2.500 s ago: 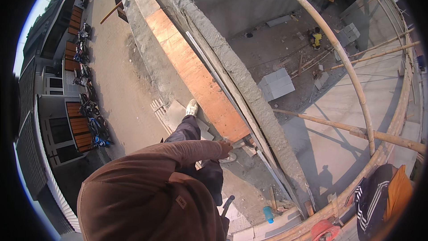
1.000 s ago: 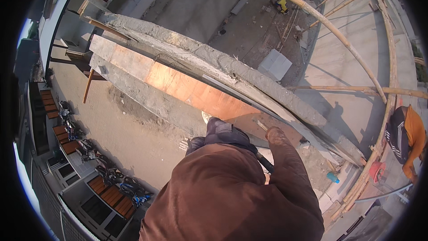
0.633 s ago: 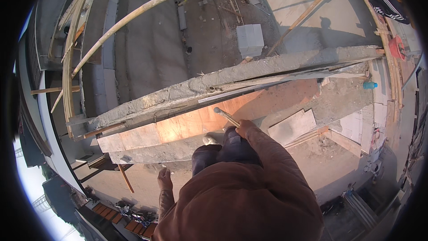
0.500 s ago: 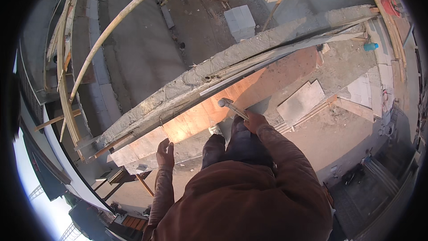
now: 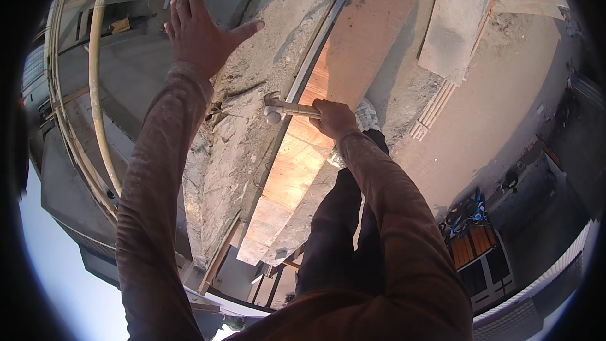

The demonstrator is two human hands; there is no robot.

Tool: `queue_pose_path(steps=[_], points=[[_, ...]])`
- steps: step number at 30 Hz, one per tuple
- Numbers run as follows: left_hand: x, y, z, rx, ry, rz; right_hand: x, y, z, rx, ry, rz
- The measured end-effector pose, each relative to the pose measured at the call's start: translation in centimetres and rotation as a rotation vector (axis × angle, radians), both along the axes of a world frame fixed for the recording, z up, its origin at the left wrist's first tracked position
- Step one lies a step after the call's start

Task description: The person uses a hammer to break off excess concrete from the edge of a wall and then holds a long metal bar against the wall for alignment.

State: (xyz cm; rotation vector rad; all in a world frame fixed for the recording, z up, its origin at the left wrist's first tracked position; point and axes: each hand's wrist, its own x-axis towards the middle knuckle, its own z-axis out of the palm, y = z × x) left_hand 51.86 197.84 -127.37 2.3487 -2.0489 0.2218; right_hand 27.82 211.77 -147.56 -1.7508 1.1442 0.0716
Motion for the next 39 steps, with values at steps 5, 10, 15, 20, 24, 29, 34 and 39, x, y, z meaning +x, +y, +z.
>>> queue_pose_path(steps=[5, 10, 15, 20, 24, 29, 34, 39], points=[[-0.9, -1.7, -3.6, 0.108, 0.079, 0.139, 4.6, 0.8, -6.6, -0.091, -0.305, -0.081], [-0.4, -1.6, -4.0, 0.080, 0.095, 0.107, 5.2, 0.0, -9.0, 0.071, -0.132, 0.005], [-1.3, -1.8, -3.4, 0.100, 0.073, 0.191, 3.8, 1.0, -2.2, 0.177, -0.002, 0.028], [-2.5, -2.3, -1.8, 0.193, 0.104, 0.300, 4.4, -2.2, 5.2, 0.286, 0.231, 0.075], [-3.2, -2.7, -0.9, 0.231, 0.096, 0.363, 4.4, -5.8, 9.1, 0.351, 0.316, 0.167], [-3.1, -3.3, -0.7, 0.254, 0.064, 0.389, 5.1, -8.2, 12.3, 0.426, 0.408, 0.215], [-3.3, -2.8, -0.9, 0.243, 0.062, 0.375, 4.3, -8.7, 14.5, 0.422, 0.461, 0.120], [-3.4, -2.9, 0.1, 0.220, 0.115, 0.344, 0.0, -6.7, 18.0, 0.263, 0.474, 0.103]])
